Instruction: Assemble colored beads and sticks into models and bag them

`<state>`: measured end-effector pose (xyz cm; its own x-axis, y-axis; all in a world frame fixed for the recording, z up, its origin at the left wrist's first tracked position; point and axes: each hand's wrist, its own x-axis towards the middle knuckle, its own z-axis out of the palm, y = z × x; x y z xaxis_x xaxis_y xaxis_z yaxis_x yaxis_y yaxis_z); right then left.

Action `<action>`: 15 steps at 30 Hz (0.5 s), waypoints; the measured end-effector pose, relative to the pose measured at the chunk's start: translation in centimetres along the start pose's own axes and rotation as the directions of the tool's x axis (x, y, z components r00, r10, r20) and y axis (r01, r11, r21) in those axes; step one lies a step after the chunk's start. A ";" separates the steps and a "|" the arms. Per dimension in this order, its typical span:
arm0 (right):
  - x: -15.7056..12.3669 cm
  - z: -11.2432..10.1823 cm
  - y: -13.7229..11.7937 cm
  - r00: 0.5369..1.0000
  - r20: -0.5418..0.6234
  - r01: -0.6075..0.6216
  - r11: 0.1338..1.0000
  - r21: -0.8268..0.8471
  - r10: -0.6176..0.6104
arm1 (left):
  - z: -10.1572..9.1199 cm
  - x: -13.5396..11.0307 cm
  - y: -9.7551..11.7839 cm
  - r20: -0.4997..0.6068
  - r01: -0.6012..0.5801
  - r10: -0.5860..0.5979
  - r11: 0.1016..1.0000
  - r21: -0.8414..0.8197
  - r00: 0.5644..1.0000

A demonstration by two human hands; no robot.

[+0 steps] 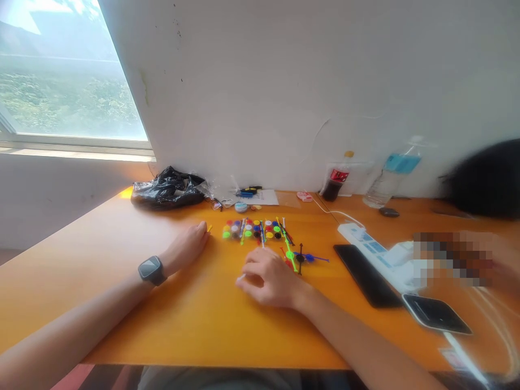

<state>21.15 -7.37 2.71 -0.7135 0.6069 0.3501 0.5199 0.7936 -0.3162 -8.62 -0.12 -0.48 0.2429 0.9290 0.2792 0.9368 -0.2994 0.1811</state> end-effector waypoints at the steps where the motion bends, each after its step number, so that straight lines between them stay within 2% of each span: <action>1: 0.0 0.0 0.1 1.000 0.006 -0.003 1.000 -0.022 0.003 | -0.1 0.0 0.0 0.003 0.005 -0.005 1.000 0.000 1.000; 5: -0.2 0.2 0.7 0.999 0.038 0.008 0.990 -0.144 -0.003 | -0.9 0.0 0.3 -0.008 0.025 -0.025 1.000 -0.009 1.000; 8: -0.2 0.2 1.1 0.998 0.054 -0.002 0.966 -0.258 0.017 | -1.8 -0.1 1.0 -0.069 0.015 -0.020 0.998 -0.066 0.997; 12: -0.4 0.0 1.8 0.994 0.066 -0.056 0.924 -0.379 0.088 | -2.3 -0.5 2.4 -0.155 -0.072 0.040 0.975 -0.209 0.987; 15: -0.6 -0.4 2.2 0.987 0.057 -0.105 0.883 -0.458 0.147 | -2.0 -1.0 3.5 -0.161 -0.148 0.104 0.945 -0.292 0.981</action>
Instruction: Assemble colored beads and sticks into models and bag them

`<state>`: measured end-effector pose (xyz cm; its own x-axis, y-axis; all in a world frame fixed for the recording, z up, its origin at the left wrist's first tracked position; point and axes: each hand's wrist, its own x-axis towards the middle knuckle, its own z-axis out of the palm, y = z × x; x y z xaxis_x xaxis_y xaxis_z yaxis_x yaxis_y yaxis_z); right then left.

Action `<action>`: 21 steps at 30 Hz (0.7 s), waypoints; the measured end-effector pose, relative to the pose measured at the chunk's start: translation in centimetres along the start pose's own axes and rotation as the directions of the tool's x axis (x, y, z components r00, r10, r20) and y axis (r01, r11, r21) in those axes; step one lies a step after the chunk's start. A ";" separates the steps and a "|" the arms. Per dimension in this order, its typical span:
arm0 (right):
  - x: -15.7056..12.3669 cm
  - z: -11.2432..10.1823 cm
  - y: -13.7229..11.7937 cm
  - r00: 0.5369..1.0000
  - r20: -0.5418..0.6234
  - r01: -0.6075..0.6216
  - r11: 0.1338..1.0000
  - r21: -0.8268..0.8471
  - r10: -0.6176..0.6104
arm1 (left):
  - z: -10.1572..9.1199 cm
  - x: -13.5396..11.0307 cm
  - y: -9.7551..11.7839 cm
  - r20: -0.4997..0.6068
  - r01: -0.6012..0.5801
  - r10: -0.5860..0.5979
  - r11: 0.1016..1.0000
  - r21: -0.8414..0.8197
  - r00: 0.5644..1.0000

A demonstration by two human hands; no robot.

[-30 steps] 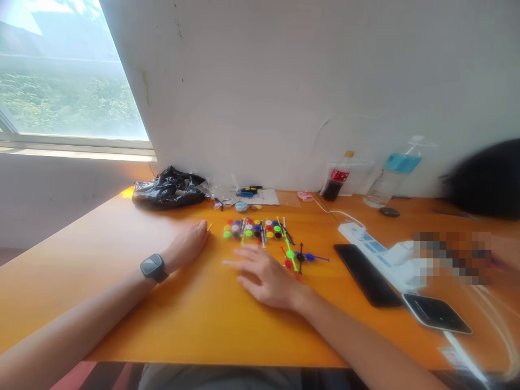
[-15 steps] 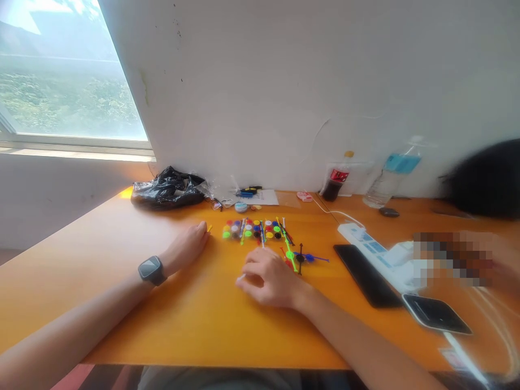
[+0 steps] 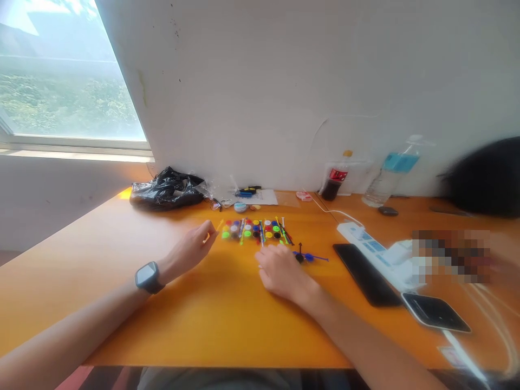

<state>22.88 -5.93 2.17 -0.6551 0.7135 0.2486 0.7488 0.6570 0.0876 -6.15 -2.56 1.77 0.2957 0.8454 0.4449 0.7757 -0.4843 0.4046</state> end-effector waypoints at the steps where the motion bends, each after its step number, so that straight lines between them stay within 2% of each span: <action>1: 0.0 -0.1 0.1 1.000 -0.003 -0.012 1.000 -0.014 0.012 | 0.2 -0.2 0.3 0.015 -0.021 0.022 0.999 -0.024 1.000; 3: 0.0 -0.4 0.0 0.999 -0.035 -0.026 1.000 -0.006 0.025 | 0.7 -0.5 0.9 0.065 -0.084 0.088 0.994 -0.073 0.994; 6: 0.2 -0.9 -0.6 0.988 -0.153 -0.018 0.995 0.098 0.033 | 1.2 -0.8 1.7 0.130 -0.199 0.217 0.970 -0.139 0.967; 9: 0.4 -1.3 -1.3 0.967 -0.253 0.067 0.973 0.221 -0.009 | 1.7 -1.1 2.3 0.174 -0.282 0.313 0.943 -0.178 0.934; 11: 0.5 -1.3 -1.5 0.971 -0.227 0.136 0.951 0.278 -0.072 | 2.2 -1.2 2.4 0.199 -0.322 0.362 0.924 -0.204 0.911; 14: 0.6 -0.8 -1.4 0.984 -0.113 0.167 0.934 0.315 -0.138 | 3.1 -1.2 2.2 0.211 -0.342 0.396 0.906 -0.250 0.894; 18: 0.5 0.1 -1.2 0.987 -0.057 0.158 0.934 0.319 -0.148 | 3.8 -1.2 1.9 0.203 -0.305 0.384 0.892 -0.334 0.901; 21: 0.4 0.1 -1.4 0.984 -0.046 0.176 0.920 0.349 -0.171 | 3.2 -1.2 1.9 0.186 -0.265 0.361 0.877 -0.401 0.914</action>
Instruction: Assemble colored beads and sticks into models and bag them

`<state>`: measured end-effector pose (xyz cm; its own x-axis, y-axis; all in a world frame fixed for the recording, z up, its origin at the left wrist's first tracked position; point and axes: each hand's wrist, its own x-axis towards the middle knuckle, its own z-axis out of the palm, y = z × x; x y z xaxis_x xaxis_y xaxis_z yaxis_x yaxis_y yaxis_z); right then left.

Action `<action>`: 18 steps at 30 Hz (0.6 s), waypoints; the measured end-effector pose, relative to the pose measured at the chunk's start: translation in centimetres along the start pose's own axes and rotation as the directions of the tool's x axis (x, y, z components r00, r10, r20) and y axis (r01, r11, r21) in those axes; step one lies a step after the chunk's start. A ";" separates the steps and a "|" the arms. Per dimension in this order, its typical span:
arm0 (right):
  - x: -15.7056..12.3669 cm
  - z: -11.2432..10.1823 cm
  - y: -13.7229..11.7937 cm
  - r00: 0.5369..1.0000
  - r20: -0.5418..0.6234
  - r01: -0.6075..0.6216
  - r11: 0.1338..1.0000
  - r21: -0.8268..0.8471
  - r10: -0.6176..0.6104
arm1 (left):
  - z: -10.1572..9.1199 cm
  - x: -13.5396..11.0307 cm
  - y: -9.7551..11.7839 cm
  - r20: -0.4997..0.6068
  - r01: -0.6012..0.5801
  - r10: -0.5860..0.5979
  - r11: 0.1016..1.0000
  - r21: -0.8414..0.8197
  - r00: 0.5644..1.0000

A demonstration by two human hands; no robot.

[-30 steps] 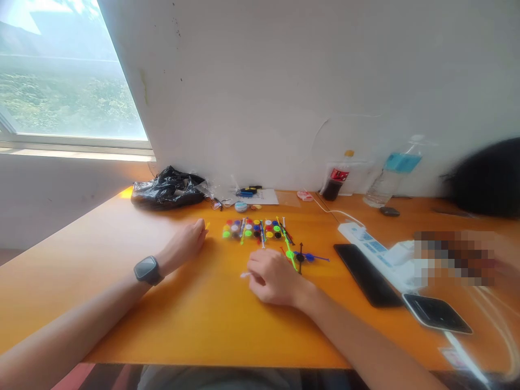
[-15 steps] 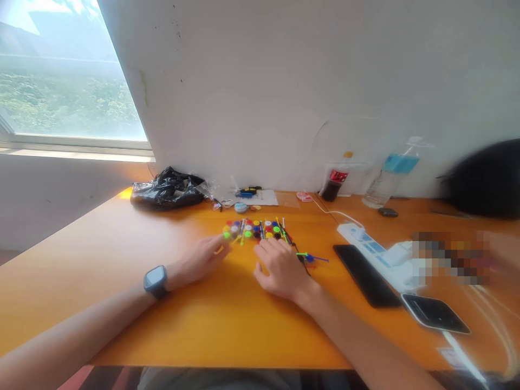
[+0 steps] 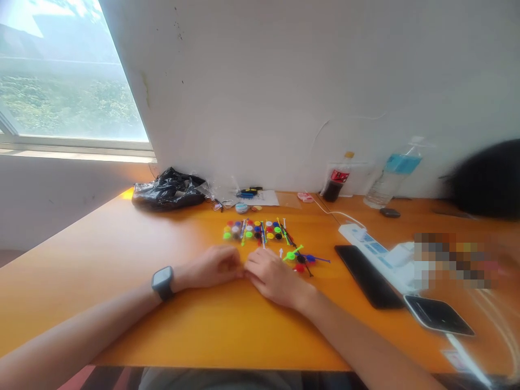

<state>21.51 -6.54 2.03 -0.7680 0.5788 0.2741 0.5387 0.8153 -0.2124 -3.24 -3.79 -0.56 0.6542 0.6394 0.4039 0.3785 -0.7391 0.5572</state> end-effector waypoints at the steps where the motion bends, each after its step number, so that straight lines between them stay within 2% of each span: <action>1: 0.0 -0.1 -0.2 1.000 0.006 0.007 1.000 0.013 -0.007 | -0.4 -0.1 0.2 0.000 -0.004 0.004 1.000 -0.018 1.000; 7: 0.0 -0.2 -1.1 0.997 0.044 0.064 0.996 0.067 -0.067 | -2.0 -0.7 0.4 0.059 0.014 -0.011 0.999 -0.051 0.998; 13: 0.0 0.1 -1.1 0.998 0.035 0.044 0.987 0.153 -0.050 | -2.1 -0.6 0.8 -0.021 0.046 -0.045 0.998 0.034 0.999; 18: 0.0 0.3 -0.9 0.999 0.027 0.023 0.984 0.177 -0.029 | -3.3 -0.7 1.4 0.066 0.062 -0.070 0.991 0.115 0.995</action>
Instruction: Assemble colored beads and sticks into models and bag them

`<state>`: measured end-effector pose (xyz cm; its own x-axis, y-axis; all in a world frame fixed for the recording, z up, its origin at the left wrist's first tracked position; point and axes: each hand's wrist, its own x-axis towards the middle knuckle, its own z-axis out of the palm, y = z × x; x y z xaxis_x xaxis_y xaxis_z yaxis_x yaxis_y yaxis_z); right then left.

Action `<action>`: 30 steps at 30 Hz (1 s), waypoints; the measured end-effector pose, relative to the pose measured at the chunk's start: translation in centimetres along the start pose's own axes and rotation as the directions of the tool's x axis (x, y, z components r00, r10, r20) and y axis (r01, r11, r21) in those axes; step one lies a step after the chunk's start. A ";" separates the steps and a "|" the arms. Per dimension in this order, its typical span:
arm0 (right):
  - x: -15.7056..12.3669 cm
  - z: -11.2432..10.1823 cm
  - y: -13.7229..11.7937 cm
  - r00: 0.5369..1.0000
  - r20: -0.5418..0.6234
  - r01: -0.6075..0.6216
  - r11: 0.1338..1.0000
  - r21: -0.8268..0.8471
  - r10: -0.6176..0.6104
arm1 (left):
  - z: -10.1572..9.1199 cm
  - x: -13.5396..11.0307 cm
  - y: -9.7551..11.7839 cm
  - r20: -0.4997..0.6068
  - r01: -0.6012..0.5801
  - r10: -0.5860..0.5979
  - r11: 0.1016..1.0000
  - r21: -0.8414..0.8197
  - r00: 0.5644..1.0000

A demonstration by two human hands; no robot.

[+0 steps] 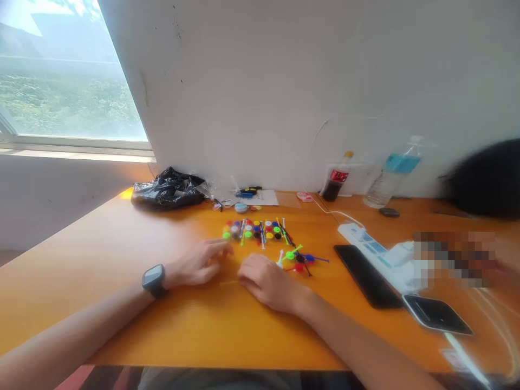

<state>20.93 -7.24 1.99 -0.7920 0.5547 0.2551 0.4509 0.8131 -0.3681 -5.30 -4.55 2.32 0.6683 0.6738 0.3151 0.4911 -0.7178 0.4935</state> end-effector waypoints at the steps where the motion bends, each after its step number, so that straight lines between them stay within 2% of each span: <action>1: 0.0 0.0 0.0 1.000 0.002 -0.001 1.000 -0.002 0.001 | -0.1 0.0 -0.1 0.019 0.003 -0.003 1.000 -0.006 1.000; 4: -0.1 0.2 0.0 1.000 -0.002 -0.011 1.000 0.001 0.011 | 0.2 0.0 -0.3 0.024 -0.019 0.020 0.998 -0.056 1.000; 9: -0.3 0.3 -0.1 0.995 -0.049 -0.082 0.995 0.048 0.084 | 1.0 0.1 -0.6 -0.040 -0.037 0.029 0.977 -0.208 0.999; 12: -0.3 0.4 0.0 0.993 -0.083 -0.083 0.994 0.070 0.089 | 1.5 0.3 -0.8 -0.030 -0.044 0.037 0.962 -0.269 0.999; 17: -0.2 0.7 0.4 0.990 -0.121 -0.059 0.992 0.110 0.073 | 1.9 0.5 -1.0 0.015 -0.046 0.052 0.962 -0.270 0.999; 23: -0.2 0.1 -0.1 0.975 -0.217 -0.023 0.987 0.157 0.057 | 1.5 0.4 -0.6 0.062 -0.146 0.167 0.955 -0.257 0.984; 27: -0.2 -0.1 -0.2 0.960 -0.271 -0.024 0.982 0.185 0.074 | 1.1 0.3 -0.3 0.080 -0.139 0.163 0.959 -0.249 0.983; 30: -0.1 0.3 0.0 0.960 -0.269 -0.025 0.981 0.195 0.078 | 1.2 0.4 -0.1 0.076 -0.125 0.147 0.963 -0.241 0.986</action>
<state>20.91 -7.32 1.71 -0.6147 0.6433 0.4563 0.3820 0.7490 -0.5413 -4.38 -4.42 1.38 0.7736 0.5457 0.3221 0.2546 -0.7332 0.6306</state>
